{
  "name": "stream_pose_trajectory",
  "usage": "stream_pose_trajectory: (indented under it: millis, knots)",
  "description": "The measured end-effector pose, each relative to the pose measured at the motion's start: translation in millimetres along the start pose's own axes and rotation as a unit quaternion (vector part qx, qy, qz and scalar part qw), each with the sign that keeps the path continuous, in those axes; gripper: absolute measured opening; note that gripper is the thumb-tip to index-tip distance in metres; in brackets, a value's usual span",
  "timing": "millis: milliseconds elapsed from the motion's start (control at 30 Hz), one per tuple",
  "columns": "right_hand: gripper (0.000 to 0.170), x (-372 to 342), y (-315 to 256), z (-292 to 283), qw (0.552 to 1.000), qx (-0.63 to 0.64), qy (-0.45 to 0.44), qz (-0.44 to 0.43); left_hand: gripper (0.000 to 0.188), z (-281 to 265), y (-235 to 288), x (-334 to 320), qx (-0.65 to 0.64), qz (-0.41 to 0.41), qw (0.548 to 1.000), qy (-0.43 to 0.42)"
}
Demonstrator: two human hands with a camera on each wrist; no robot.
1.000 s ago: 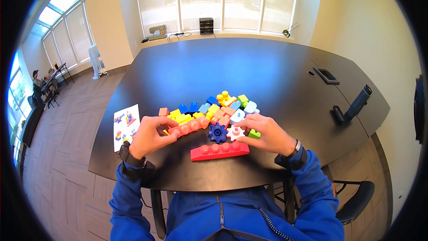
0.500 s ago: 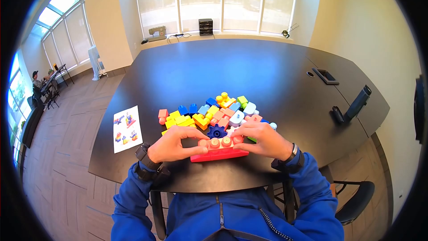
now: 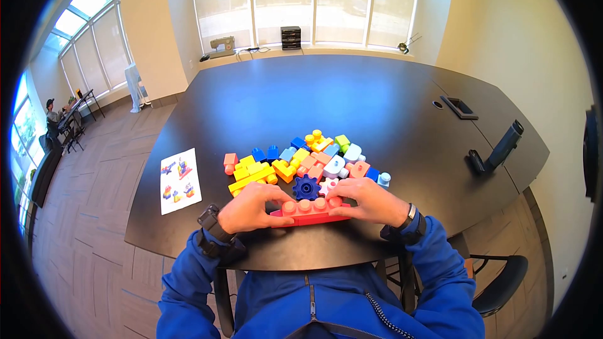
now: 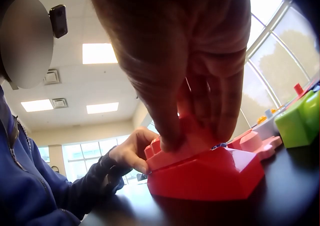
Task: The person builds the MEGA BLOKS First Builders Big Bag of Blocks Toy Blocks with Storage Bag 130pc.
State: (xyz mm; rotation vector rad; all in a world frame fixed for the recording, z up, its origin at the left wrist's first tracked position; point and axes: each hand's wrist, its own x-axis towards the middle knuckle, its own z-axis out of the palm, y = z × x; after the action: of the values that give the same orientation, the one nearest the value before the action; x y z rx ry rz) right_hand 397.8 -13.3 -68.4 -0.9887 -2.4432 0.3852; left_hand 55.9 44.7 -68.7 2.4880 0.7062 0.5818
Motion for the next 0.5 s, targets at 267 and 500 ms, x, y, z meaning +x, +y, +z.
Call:
stream_pose_trajectory:
  millis: [267, 500]
  knots:
    - [0.034, 0.4, 0.1, 3.5, 1.000, 0.005, -0.008, -0.001, 0.037, -0.5, 10.9, 2.0, 0.005, 0.000, 1.000, -0.010]
    - [0.036, -2.8, 2.6, 7.0, 1.000, -0.005, 0.007, -0.004, 0.036, 7.1, 5.6, -1.6, 0.027, 0.017, 0.999, 0.011]
